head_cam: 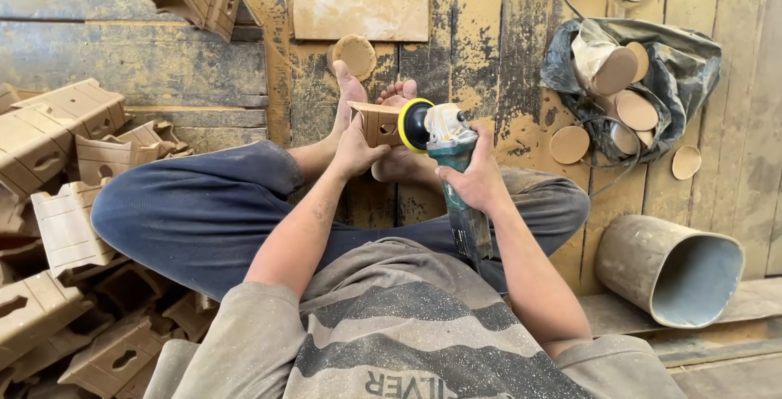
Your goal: The person sits on the floor and uses a handheld electric sander to smooth the surfaces of small wooden birdhouses. They hold each piece in their left hand and move the sander over the edges and faces, then place the finished piece into a pile.
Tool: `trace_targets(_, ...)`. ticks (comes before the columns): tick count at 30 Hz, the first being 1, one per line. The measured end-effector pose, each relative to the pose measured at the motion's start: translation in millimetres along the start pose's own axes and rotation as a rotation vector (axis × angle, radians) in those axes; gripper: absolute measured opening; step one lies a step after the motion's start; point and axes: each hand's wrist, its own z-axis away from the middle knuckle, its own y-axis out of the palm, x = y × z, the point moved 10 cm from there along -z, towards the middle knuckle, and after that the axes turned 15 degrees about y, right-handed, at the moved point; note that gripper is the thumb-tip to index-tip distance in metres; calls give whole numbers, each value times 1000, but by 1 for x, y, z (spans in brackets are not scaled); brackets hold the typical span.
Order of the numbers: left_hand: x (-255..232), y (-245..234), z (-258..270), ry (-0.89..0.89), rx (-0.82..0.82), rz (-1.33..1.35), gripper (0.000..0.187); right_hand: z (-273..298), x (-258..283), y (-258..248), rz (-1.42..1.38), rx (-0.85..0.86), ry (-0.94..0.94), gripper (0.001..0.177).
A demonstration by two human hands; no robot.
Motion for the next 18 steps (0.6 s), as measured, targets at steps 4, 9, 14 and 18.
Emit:
trace_targets(4,21,12,-3,10,41,48,64,1,26,14,2,47,-55,93)
trace_targets(9,44,21,-5,74,36,59,49,0,53,39,71,131,-173,95)
trace_targets(14,-122,-8,23,659,44,243,87,10,61,46,146,135,-159,92)
trace_targets(18,53,27,0,82,55,-20,42,7,49,37,174,101,-80,90)
